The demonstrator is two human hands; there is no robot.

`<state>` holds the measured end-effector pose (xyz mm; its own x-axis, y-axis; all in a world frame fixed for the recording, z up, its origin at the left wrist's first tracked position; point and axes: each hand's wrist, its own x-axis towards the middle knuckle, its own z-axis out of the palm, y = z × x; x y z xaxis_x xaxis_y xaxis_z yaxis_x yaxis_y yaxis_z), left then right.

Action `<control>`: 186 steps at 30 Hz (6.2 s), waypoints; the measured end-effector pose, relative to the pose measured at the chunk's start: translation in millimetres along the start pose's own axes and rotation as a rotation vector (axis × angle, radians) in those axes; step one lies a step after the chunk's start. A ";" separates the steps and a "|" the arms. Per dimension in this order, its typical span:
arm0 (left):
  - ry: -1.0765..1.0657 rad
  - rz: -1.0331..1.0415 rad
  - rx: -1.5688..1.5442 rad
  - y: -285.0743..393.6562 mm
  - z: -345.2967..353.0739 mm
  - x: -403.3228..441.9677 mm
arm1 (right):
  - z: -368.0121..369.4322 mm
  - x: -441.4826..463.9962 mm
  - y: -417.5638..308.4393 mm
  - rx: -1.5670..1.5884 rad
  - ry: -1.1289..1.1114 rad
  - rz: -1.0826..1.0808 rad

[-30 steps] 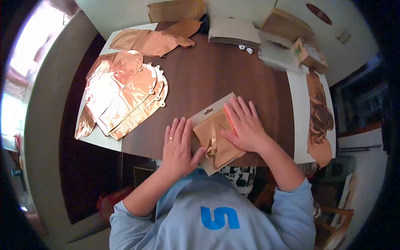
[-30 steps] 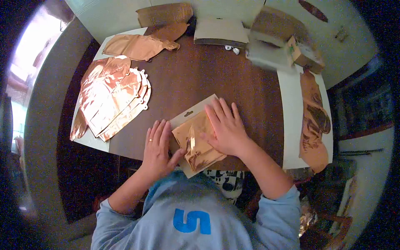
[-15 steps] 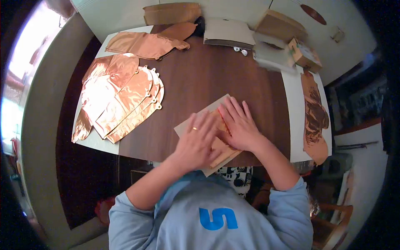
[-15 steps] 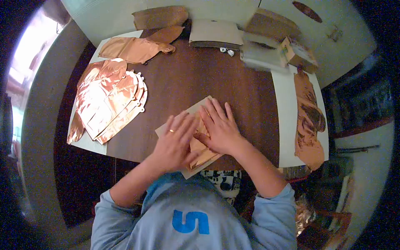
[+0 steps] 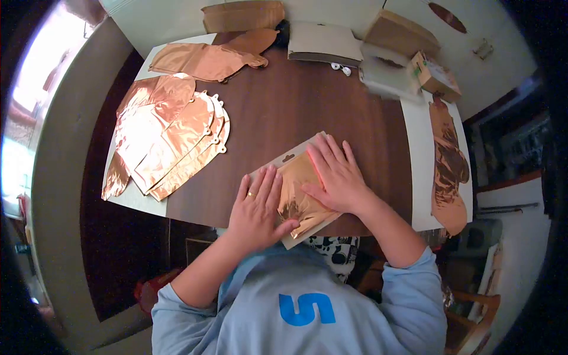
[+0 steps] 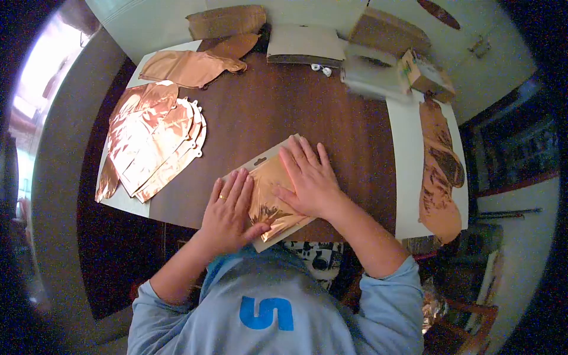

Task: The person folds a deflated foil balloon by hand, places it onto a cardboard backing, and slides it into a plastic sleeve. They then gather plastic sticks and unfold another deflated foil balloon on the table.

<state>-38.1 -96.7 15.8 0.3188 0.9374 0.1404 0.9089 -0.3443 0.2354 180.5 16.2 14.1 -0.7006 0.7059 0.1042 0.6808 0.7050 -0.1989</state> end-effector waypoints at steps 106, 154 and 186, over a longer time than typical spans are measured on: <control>-0.124 0.251 -0.244 5.9 4.8 87.0 | -41.3 -73.7 -2.6 1.413 -0.206 0.918; -0.036 0.278 -0.208 6.8 5.3 81.4 | -30.4 -82.0 4.5 0.405 0.415 0.358; 0.008 0.250 -0.194 18.6 6.8 61.9 | -2.3 -22.4 -10.4 -0.053 -0.043 0.185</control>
<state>0.4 -44.8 22.3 0.5230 0.8223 0.2244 0.7340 -0.5683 0.3718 189.6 -6.8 16.0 -0.5704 0.8208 0.0286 0.8081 0.5672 -0.1589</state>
